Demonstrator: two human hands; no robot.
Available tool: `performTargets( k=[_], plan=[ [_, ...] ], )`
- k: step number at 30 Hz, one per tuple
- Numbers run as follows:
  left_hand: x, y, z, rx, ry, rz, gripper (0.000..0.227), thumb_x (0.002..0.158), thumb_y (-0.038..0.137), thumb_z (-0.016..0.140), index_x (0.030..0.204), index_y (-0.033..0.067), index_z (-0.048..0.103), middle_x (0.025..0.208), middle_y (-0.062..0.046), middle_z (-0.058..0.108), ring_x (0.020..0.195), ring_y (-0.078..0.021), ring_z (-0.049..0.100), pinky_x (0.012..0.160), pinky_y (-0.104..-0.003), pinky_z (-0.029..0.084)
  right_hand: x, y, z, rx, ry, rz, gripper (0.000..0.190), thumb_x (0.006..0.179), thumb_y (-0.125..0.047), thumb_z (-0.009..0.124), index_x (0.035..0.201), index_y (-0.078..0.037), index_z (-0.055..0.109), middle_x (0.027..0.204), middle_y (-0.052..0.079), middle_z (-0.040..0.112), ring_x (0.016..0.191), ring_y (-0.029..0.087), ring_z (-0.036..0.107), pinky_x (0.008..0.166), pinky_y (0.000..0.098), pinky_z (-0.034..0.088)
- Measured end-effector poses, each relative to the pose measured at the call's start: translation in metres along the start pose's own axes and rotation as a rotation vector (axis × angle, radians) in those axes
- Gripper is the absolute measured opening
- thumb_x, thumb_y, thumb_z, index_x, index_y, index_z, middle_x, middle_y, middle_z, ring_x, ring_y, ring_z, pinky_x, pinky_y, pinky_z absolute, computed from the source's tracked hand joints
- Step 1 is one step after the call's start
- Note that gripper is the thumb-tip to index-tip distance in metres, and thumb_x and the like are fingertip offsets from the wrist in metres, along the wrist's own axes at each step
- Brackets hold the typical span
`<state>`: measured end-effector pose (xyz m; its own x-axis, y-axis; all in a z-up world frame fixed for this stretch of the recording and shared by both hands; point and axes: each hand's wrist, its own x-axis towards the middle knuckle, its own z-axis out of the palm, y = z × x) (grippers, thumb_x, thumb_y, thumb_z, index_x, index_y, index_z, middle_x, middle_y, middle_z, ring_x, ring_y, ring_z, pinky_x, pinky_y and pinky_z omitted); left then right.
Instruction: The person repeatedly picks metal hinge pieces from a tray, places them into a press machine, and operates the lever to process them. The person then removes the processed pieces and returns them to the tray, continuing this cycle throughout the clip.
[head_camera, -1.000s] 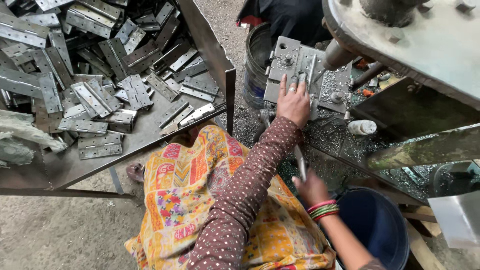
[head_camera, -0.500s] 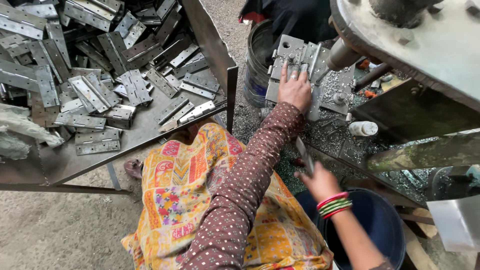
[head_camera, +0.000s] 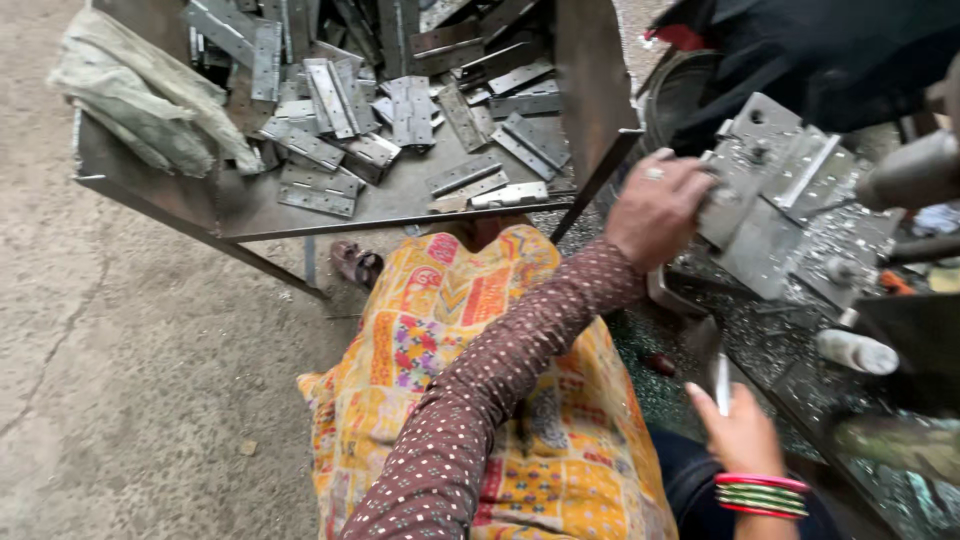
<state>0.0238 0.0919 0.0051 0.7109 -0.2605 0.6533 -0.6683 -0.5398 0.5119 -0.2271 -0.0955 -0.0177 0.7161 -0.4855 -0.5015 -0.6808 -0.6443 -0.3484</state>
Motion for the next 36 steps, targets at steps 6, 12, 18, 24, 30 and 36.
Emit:
performTargets(
  k=[6,12,18,24,30,36],
  plan=[
    [-0.004,-0.162,-0.039,0.316,-0.042,-0.526,0.035,0.095,0.022,0.060,0.129,0.0112,0.058,0.125,-0.010,0.058,0.089,-0.0191,0.062,0.075,-0.036,0.055,-0.014,-0.041,-0.027,-0.120,-0.071,0.071,0.058,0.082,-0.054,0.070,0.106,-0.002,0.064,0.056,0.018,0.063,0.044,0.029,0.064,0.047,0.0422,0.050],
    [-0.003,-0.340,-0.030,0.786,-0.043,-0.487,0.049,0.090,0.006,0.057,0.138,0.0053,0.053,0.160,-0.011,0.032,0.113,-0.0202,0.063,0.102,-0.041,0.053,0.010,0.003,-0.011,-0.216,-0.073,0.184,0.061,0.080,-0.055,0.073,0.114,-0.004,0.067,0.069,0.021,0.068,0.050,0.032,0.071,0.057,0.0434,0.057],
    [0.009,-0.410,-0.021,0.690,-0.120,-0.496,0.034,0.093,0.011,0.053,0.125,0.0141,0.062,0.130,-0.008,0.060,0.115,-0.0268,0.062,0.100,-0.044,0.049,0.013,0.031,-0.004,-0.272,0.013,0.127,0.054,0.080,-0.054,0.075,0.108,-0.008,0.072,0.084,0.016,0.071,0.081,0.029,0.076,0.084,0.0407,0.056],
    [-0.005,-0.372,-0.034,0.591,-0.178,-0.710,0.016,0.097,0.009,0.051,0.108,0.0110,0.063,0.112,-0.012,0.065,0.091,-0.0233,0.067,0.090,-0.041,0.053,0.002,0.010,-0.011,-0.179,-0.021,0.209,0.049,0.083,-0.049,0.074,0.106,-0.006,0.073,0.070,0.017,0.066,0.056,0.029,0.069,0.064,0.0401,0.055],
    [-0.052,-0.322,-0.061,0.047,0.263,-1.117,0.031,0.100,0.015,0.052,0.128,0.0046,0.054,0.111,-0.020,0.068,0.096,-0.0329,0.067,0.087,-0.046,0.055,-0.016,-0.038,-0.024,-0.110,-0.041,0.142,0.049,0.084,-0.049,0.070,0.105,-0.004,0.068,0.055,0.016,0.063,0.040,0.025,0.061,0.043,0.0384,0.048],
    [-0.094,-0.303,-0.107,-0.658,0.411,-1.246,0.021,0.089,-0.003,0.044,0.104,-0.0070,0.058,0.099,-0.020,0.069,0.078,-0.0318,0.073,0.057,-0.043,0.066,-0.020,-0.050,-0.028,-0.122,-0.044,0.070,0.056,0.085,-0.054,0.066,0.109,-0.004,0.065,0.058,0.017,0.066,0.044,0.028,0.066,0.047,0.0414,0.051]
  ],
)
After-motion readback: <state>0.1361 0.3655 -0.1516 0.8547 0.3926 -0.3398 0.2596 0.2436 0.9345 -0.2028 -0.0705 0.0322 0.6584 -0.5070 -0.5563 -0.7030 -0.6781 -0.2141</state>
